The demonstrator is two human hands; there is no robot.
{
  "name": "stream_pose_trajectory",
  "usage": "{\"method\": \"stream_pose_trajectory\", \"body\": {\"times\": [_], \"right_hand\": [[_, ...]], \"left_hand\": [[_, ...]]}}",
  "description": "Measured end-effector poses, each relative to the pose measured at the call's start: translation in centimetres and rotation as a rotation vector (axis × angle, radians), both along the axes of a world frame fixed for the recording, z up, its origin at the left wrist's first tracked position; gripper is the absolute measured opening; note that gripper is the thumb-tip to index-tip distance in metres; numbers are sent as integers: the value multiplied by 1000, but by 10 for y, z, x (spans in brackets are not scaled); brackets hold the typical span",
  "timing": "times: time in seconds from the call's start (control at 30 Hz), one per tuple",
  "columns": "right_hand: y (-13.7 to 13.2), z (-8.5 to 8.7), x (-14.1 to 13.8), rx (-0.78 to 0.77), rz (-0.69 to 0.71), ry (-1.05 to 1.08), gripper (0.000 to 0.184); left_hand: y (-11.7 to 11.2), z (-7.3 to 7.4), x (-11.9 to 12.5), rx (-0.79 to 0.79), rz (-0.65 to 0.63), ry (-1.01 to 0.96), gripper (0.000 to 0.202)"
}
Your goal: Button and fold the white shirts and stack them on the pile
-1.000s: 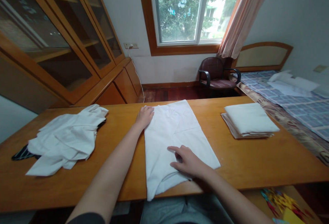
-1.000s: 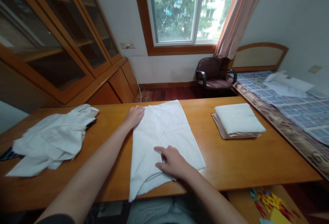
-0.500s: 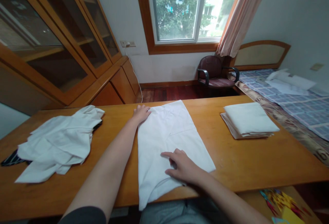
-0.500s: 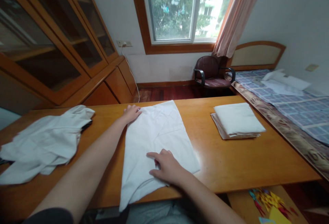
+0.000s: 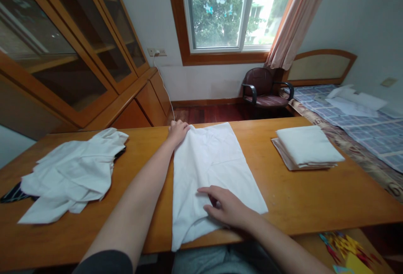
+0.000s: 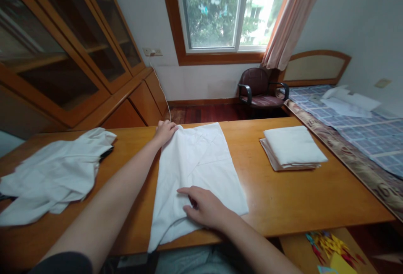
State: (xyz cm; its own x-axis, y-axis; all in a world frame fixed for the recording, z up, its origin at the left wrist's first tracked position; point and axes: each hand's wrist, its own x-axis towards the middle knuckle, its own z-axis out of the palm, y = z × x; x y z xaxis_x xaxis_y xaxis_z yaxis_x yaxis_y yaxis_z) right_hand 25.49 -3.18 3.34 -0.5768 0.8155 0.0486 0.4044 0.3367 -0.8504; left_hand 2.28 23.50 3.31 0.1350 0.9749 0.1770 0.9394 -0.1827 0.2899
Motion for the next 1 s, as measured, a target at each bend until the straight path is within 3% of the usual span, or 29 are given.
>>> {"method": "stream_pose_trajectory", "body": {"times": [0.27,0.47,0.67,0.87,1.0], "right_hand": [[-2,-6,1,9,-6,7,51],[2,-7,8,-137,-27,-21,57],[5,-3,7,-113,49,-72,50],[4,2,10,-145,83,-177,47],[5,2,19,-180,122,-269,44]], "left_hand": [[6,-9,8,34,-15,-23,25],[3,-22,18,-13,-24,5,23],[-4,-31,22,-28,19,106,29],[-5,-43,17,-99,42,156,47],[-11,-44,16,-30,68,131,53]]}}
